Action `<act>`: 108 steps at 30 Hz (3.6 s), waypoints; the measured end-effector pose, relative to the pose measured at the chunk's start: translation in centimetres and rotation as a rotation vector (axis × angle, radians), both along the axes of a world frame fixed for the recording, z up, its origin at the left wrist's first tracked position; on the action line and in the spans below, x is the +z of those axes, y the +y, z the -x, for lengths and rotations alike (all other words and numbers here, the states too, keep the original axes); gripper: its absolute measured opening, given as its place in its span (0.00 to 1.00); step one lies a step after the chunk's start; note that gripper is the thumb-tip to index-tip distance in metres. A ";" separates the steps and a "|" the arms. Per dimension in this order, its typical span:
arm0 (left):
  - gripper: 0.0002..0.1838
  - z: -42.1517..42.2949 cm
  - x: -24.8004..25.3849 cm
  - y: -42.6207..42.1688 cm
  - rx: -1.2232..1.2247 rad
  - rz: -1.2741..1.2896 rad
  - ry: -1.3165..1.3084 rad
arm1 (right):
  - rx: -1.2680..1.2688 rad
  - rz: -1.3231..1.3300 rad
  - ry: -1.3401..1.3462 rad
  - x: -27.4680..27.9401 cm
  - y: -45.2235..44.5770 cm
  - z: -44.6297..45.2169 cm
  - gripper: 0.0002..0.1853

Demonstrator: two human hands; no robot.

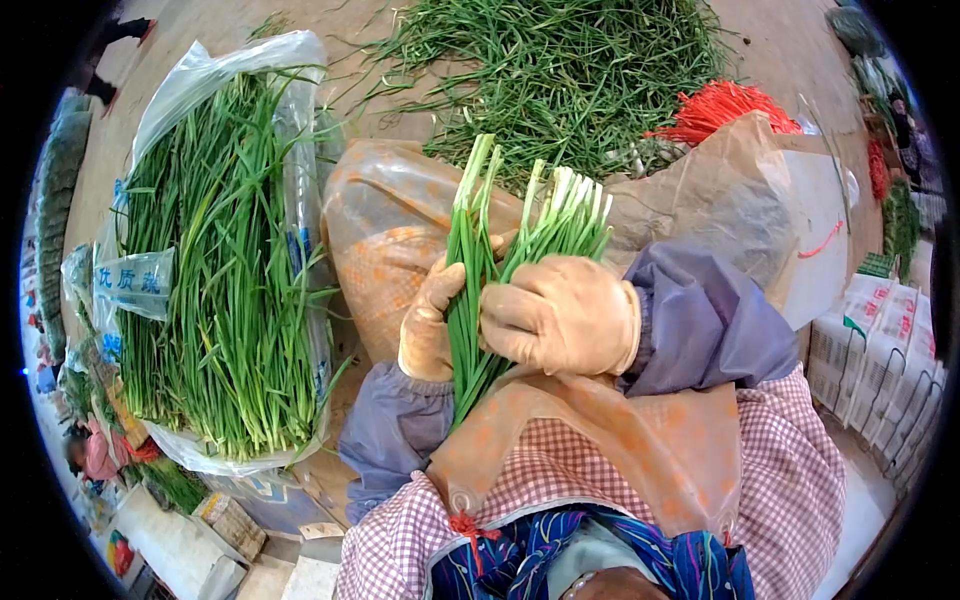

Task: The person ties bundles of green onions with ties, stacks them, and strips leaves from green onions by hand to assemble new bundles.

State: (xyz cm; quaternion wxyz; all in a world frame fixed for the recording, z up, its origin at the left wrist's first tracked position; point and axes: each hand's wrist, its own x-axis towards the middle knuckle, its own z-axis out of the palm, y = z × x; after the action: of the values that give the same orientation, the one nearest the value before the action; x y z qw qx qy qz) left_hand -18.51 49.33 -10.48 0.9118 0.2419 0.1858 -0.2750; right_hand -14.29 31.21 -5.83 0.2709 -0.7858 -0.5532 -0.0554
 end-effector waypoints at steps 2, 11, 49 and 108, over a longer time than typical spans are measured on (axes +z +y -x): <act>0.23 0.4 -1.3 0.2 0.028 -0.005 0.021 | 0.025 -0.133 0.553 0.2 -0.1 0.4 0.07; 0.20 0.2 -0.8 0.4 -0.013 -0.023 0.077 | 0.007 0.208 0.218 0.8 -1.1 -0.3 0.05; 0.24 0.0 1.1 -1.1 0.071 -0.226 -0.021 | -0.331 0.144 0.026 -2.0 -0.2 -7.7 0.15; 0.32 0.7 -1.4 -1.0 -0.013 -0.152 -0.169 | -0.263 -0.069 0.694 -1.2 -0.6 -4.4 0.05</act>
State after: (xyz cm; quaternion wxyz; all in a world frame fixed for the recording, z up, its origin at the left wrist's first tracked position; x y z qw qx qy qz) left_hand -19.24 48.34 -11.87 0.9014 0.3339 0.1271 -0.2446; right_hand -9.92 30.65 -7.00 0.4594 -0.8125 -0.3204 0.1614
